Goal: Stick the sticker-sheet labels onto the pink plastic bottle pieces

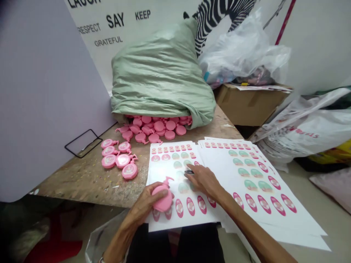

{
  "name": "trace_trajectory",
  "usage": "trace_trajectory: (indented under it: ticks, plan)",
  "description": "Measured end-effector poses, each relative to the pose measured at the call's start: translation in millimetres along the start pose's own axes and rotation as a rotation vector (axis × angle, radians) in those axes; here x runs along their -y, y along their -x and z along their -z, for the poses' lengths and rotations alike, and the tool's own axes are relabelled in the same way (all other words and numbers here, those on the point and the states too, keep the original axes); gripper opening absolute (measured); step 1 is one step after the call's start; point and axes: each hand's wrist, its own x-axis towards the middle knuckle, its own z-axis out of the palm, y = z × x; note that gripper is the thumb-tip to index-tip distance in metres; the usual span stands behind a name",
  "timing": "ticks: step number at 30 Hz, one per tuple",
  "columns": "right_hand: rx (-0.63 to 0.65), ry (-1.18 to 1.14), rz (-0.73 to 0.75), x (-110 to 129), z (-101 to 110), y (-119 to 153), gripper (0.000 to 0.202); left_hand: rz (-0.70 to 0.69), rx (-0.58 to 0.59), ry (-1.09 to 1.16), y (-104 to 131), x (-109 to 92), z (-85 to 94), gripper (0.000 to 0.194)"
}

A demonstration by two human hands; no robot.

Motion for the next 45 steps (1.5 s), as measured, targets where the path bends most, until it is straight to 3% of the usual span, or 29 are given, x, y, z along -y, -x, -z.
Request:
trace_trajectory:
  ticks: [2,4,7,10,13,16,19,23,28,34,45]
  plan:
    - [-0.096,0.146,-0.067,-12.9,-24.3,17.6,0.042,0.002,-0.098,0.138,5.1,10.2,6.7,0.036]
    - [-0.165,0.208,-0.097,-18.0,-39.6,37.7,0.045,0.024,-0.111,0.211,9.1,15.5,11.5,0.035]
    - [-0.184,0.116,-0.150,-14.5,-39.0,52.5,0.041,0.046,-0.102,0.281,12.1,12.2,13.1,0.033]
    - [-0.185,-0.150,-0.188,-11.1,-23.3,30.2,0.032,0.040,-0.138,0.367,4.4,-2.9,11.8,0.035]
    - [-0.219,-0.255,-0.151,-13.7,-17.1,-20.5,0.031,-0.014,-0.158,0.367,-18.9,-20.3,11.9,0.040]
    - [-0.211,-0.240,-0.134,-17.4,-27.5,-68.8,0.030,-0.070,-0.189,0.293,-46.9,-26.2,14.6,0.043]
    - [-0.169,-0.233,-0.091,-18.4,-41.4,-91.1,0.028,-0.057,-0.235,0.214,-60.9,-16.3,18.8,0.040]
    - [-0.140,-0.227,-0.057,-15.6,-45.3,-89.5,0.028,-0.069,-0.238,0.192,-58.8,-2.8,21.7,0.033]
    - [-0.267,-0.026,-0.052,-7.7,-47.3,-85.6,0.018,-0.125,-0.265,0.218,-76.9,-11.6,18.6,0.039]
    - [-0.374,0.192,0.030,-8.2,-64.3,-81.3,0.016,-0.075,-0.248,0.253,-100.4,-11.1,15.0,0.042]
    - [-0.307,0.018,-0.041,-7.0,-58.4,-83.9,0.017,-0.053,-0.199,0.255,-103.1,-5.7,20.2,0.042]
